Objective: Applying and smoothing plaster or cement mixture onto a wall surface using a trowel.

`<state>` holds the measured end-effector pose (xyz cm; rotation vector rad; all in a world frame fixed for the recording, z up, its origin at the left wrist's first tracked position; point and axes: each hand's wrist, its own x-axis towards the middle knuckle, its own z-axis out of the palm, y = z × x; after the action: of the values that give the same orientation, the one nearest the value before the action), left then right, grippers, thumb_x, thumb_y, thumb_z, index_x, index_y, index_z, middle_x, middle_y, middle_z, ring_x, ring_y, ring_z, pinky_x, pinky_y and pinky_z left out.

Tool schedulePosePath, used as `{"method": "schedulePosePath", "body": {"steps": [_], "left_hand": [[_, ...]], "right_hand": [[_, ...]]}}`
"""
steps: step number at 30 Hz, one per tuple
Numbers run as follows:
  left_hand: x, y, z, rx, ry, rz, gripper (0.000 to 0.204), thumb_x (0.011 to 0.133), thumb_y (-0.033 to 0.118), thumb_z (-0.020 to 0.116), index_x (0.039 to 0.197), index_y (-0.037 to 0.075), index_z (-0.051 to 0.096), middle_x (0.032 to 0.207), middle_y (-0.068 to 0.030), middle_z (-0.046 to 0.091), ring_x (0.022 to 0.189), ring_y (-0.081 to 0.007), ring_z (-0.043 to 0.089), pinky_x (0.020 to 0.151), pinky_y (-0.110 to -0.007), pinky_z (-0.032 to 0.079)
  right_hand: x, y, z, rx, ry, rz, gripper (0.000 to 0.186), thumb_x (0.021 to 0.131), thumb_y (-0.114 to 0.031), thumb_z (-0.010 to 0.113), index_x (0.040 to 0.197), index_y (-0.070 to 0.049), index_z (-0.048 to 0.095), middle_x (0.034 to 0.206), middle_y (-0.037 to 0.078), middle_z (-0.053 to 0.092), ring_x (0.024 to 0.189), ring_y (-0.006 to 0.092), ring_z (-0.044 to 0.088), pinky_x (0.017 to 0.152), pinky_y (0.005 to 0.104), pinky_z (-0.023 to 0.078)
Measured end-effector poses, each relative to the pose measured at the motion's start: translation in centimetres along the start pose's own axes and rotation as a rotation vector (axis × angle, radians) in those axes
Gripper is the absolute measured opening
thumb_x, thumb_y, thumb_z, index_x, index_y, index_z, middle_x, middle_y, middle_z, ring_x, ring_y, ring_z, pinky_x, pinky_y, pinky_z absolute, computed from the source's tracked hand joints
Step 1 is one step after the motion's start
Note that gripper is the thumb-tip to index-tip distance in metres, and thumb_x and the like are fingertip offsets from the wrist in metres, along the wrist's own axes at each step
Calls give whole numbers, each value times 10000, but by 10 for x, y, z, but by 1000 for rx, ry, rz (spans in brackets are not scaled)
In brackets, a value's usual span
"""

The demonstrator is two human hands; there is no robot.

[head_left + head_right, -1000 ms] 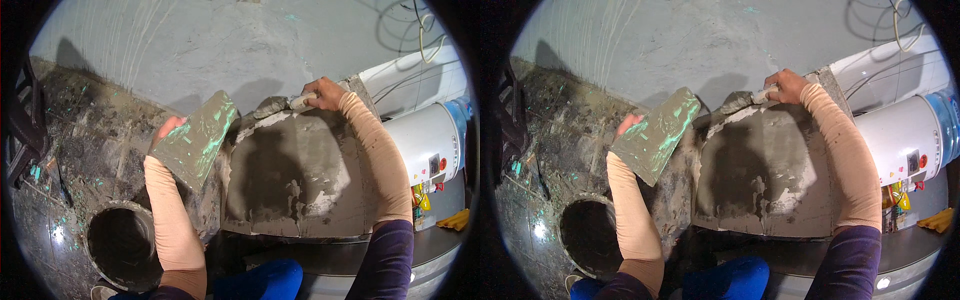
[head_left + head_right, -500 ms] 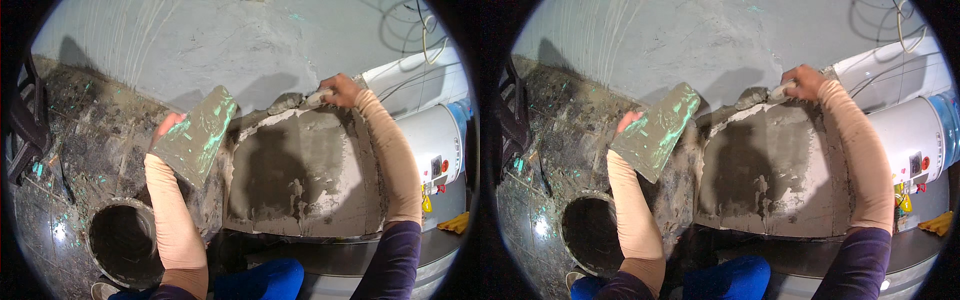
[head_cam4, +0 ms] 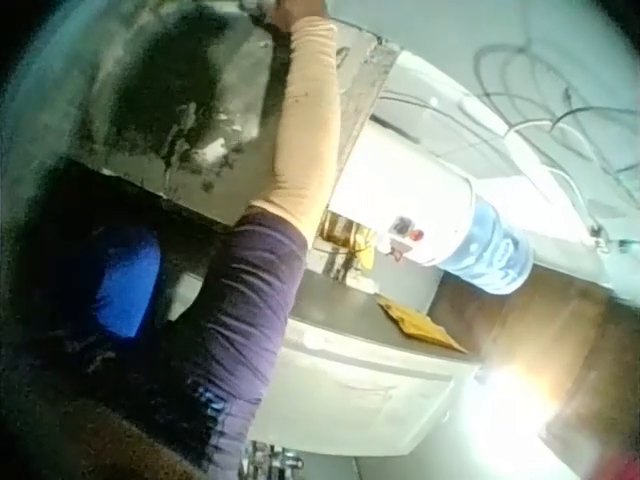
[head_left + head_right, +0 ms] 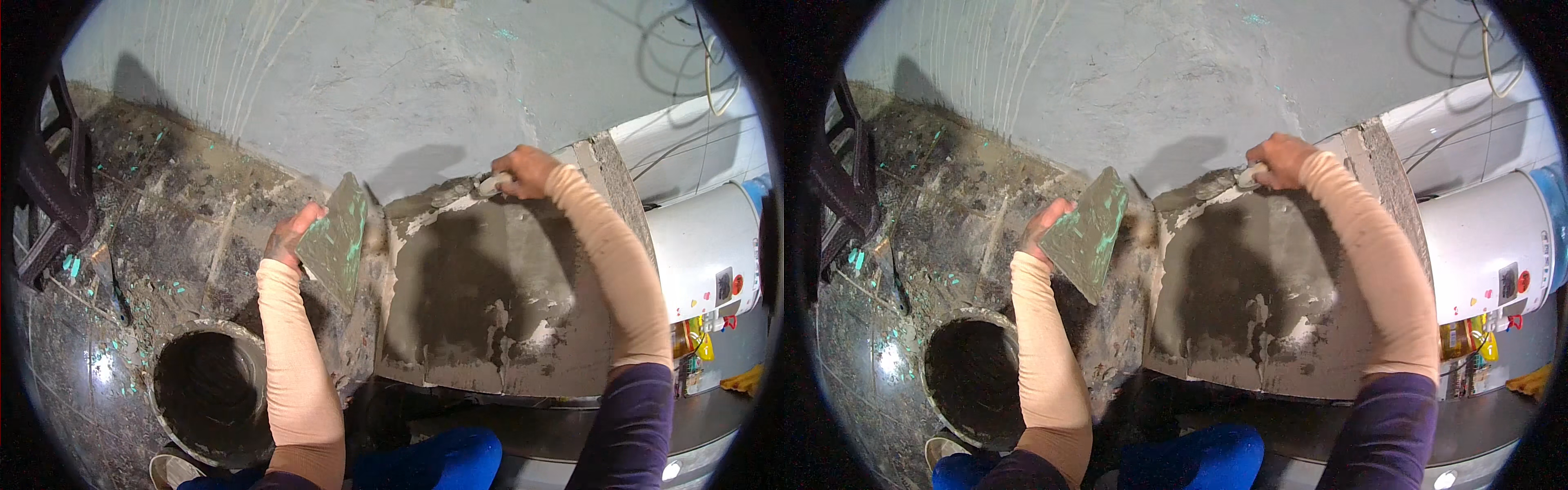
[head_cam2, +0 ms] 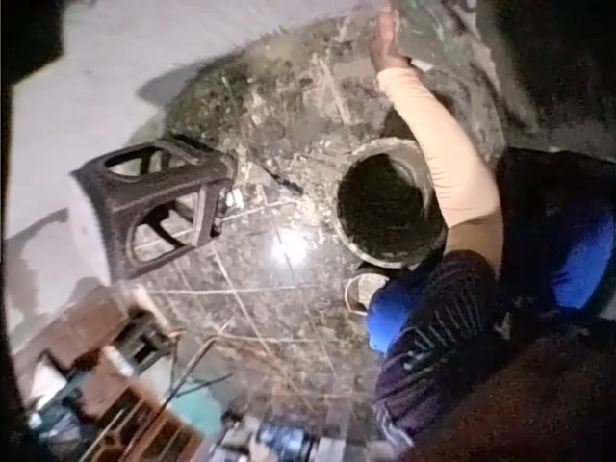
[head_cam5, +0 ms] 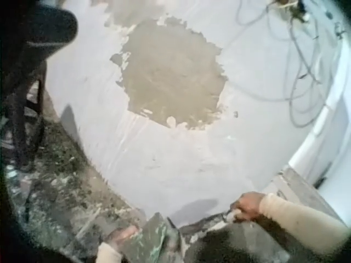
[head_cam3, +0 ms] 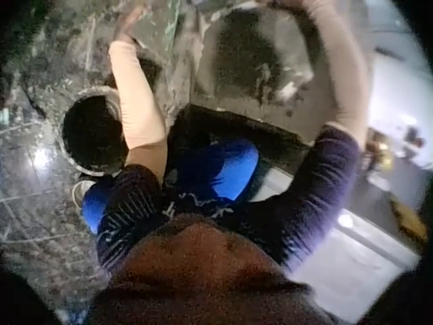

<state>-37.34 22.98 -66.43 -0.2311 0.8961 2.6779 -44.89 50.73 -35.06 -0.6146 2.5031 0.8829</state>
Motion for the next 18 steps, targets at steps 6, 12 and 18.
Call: {"method": "schedulePosePath", "body": {"steps": [6, 12, 18], "left_hand": [[-4, 10, -4, 36, 50, -37, 525, 671, 441, 754, 983, 28, 667, 925, -63, 643, 801, -207, 610, 717, -345, 493], [-5, 11, 12, -136, 26, -4, 446, 637, 369, 759, 908, 32, 648, 849, -60, 633, 745, -197, 610, 685, -340, 497], [-9, 17, 11, -11, 79, -49, 395, 667, 376, 716, 848, 31, 654, 827, -53, 619, 712, -180, 575, 667, -315, 460]], "right_hand": [[12, 8, 2, -103, 101, -45, 313, 780, -249, 635, 1036, -69, 641, 848, 202, 664, 866, 364, 630, 820, 429, 508], [-2, 8, -11, 255, 77, -3, 263, 761, -193, 656, 965, -28, 630, 781, 240, 640, 747, 379, 638, 697, 417, 502], [19, -6, 7, -39, -1, 85, 313, 772, -226, 656, 1039, -63, 648, 864, 203, 667, 893, 372, 626, 825, 420, 501]]}}
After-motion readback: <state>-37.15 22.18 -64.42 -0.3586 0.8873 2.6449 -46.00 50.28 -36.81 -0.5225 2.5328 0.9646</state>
